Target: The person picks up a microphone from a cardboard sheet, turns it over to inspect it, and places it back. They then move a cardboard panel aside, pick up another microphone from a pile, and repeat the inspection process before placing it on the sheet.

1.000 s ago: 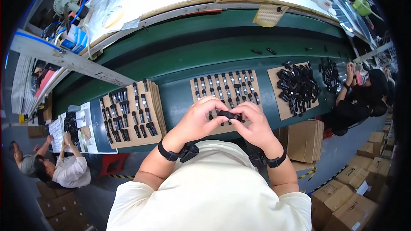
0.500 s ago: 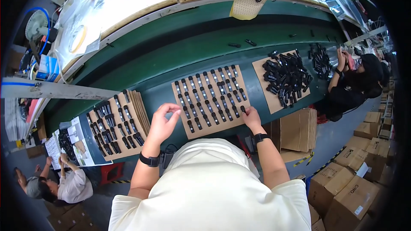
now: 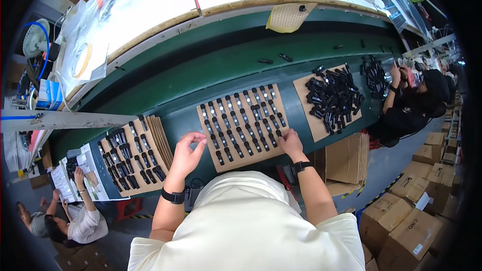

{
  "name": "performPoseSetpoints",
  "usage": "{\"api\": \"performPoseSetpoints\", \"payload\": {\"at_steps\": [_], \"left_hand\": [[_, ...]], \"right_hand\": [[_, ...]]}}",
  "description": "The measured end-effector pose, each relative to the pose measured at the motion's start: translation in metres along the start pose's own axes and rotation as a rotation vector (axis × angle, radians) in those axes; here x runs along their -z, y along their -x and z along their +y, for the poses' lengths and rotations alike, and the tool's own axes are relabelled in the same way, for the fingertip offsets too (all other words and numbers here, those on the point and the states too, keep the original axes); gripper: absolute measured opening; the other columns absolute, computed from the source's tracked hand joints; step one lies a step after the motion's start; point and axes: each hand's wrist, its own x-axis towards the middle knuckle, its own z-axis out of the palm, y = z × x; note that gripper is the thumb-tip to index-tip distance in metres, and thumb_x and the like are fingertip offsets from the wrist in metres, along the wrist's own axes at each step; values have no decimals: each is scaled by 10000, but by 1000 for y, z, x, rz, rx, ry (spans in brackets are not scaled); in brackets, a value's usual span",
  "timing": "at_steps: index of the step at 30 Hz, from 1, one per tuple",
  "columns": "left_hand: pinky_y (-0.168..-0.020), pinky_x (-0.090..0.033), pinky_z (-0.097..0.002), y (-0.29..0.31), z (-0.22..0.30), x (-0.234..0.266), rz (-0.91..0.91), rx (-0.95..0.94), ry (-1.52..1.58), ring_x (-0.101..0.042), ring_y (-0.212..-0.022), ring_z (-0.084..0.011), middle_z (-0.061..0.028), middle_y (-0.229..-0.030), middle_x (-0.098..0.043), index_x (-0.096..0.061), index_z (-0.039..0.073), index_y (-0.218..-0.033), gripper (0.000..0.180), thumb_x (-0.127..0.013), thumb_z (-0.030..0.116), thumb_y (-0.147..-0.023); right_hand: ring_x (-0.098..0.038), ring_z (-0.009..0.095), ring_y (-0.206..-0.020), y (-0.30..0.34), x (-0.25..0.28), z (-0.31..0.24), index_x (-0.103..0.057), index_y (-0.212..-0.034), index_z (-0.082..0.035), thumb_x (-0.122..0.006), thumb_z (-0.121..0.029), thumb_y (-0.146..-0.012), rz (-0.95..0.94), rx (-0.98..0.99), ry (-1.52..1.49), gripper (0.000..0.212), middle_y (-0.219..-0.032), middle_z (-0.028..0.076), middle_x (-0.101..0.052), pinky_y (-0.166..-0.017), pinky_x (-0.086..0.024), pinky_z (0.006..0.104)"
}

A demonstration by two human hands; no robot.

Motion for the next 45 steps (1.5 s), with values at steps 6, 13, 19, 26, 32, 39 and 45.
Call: {"api": "performPoseSetpoints", "payload": {"at_steps": [6,13,19,26,32,39,45], "left_hand": [[-795,-473,-275,-14,-3,4,6,45,-13,-602,-875,-146,-76,-926,-654,-638,-25,-982,150,-639,78,-874],[-788,-471,-268,-32,-5,11,43,58,0,-600,-844,-146,-67,-902,-653,-638,-10,-980,129,-633,68,-877],[-758,-490,-292,-34,-39,22,124,56,8,-633,-845,-188,-106,-908,-661,-648,-4,-977,141,-641,93,-875],[-752,-491,-291,-29,-69,33,163,189,1,-644,-857,-188,-113,-911,-664,-645,-11,-983,146,-645,88,-875],[-760,-492,-292,-48,-59,31,133,193,-1,-647,-853,-198,-125,-913,-664,-645,-15,-989,148,-649,74,-871],[-749,-469,-255,-57,-67,24,90,144,14,-593,-804,-116,-50,-857,-645,-625,-7,-985,110,-624,61,-899],[-746,-467,-254,-63,-63,17,51,102,0,-585,-795,-117,-52,-850,-646,-628,-11,-976,109,-628,60,-893]], "right_hand": [[-593,375,-961,-40,32,-31,-554,-1025,-69,-649,-167,-812,77,166,-83,253,-1055,156,-587,-812,-496,453],[-585,373,-964,-139,58,-80,-577,-1055,-59,-652,-139,-804,188,349,-29,275,-1051,174,-581,-838,-490,436],[-566,373,-1006,-224,62,-103,-586,-1064,-67,-660,-140,-801,321,449,100,283,-1084,178,-578,-885,-474,446],[-553,374,-1039,-280,41,-131,-590,-1124,-94,-678,-169,-791,297,353,340,352,-1069,143,-601,-885,-471,478],[-569,361,-1003,-291,29,-120,-612,-1077,-90,-680,-177,-780,264,304,344,317,-1009,136,-622,-870,-477,467],[-612,318,-920,-237,64,-86,-658,-947,-80,-657,-138,-746,412,319,260,208,-972,136,-634,-790,-503,445],[-604,324,-933,-193,75,-36,-630,-989,-66,-677,-129,-726,344,221,454,274,-976,136,-623,-787,-496,445]]}}
